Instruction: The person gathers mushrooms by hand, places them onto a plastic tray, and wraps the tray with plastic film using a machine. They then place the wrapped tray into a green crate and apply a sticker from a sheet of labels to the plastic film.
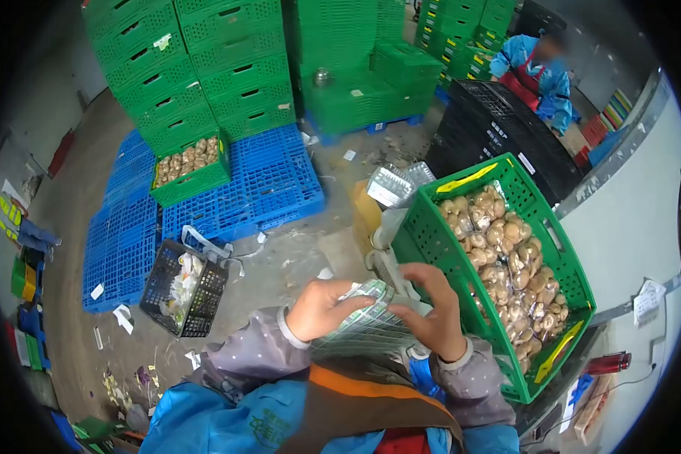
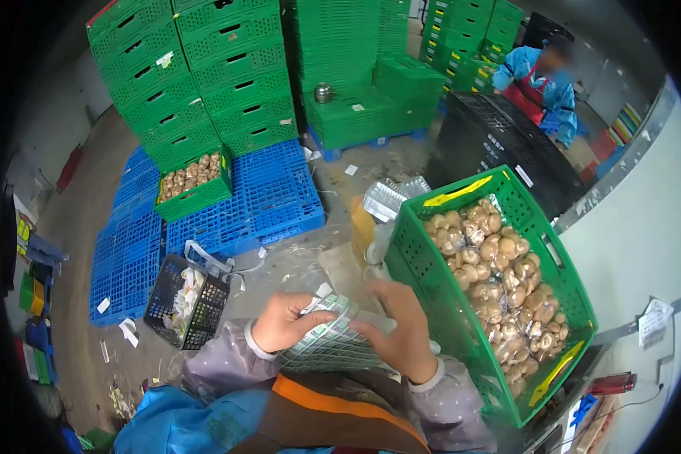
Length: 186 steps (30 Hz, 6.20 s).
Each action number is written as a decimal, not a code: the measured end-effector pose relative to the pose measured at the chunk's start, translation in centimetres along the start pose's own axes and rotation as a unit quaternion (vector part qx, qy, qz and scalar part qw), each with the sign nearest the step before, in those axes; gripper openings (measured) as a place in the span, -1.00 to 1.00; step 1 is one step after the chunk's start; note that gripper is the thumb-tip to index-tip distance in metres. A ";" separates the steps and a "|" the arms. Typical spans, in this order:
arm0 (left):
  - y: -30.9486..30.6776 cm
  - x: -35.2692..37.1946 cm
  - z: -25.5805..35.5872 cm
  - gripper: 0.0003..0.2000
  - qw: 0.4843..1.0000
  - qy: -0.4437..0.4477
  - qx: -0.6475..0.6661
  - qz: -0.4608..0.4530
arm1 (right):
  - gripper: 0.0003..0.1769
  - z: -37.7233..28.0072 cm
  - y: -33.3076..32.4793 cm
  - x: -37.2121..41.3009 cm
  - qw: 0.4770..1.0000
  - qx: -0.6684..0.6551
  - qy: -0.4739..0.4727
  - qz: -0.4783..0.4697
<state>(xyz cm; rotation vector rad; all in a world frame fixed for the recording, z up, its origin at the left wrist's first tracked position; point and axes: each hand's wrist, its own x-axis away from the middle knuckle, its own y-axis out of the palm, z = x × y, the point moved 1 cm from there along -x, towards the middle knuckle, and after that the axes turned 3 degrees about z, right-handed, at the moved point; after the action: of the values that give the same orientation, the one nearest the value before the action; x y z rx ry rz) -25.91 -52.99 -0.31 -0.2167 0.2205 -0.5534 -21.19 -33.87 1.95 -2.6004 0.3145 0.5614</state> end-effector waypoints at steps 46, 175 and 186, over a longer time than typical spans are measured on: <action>2.5 -17.1 0.6 -0.90 0.973 -0.100 -0.095 -0.183 | -0.36 30.7 -16.8 -7.4 0.969 -0.046 0.238 0.046; 2.1 -24.6 4.9 -0.87 0.991 0.020 -0.036 -0.125 | -0.73 31.9 -32.1 0.3 0.801 0.411 0.331 0.282; 5.9 -26.4 3.8 -0.77 0.991 0.084 -0.059 -0.088 | -0.57 7.8 -15.1 -11.1 0.990 0.050 0.132 0.002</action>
<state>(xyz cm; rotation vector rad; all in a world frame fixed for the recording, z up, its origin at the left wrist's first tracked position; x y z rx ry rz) -43.87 -33.29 5.69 -0.3066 0.4006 -0.7354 -29.02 -15.68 6.33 -2.5776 0.4216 0.1952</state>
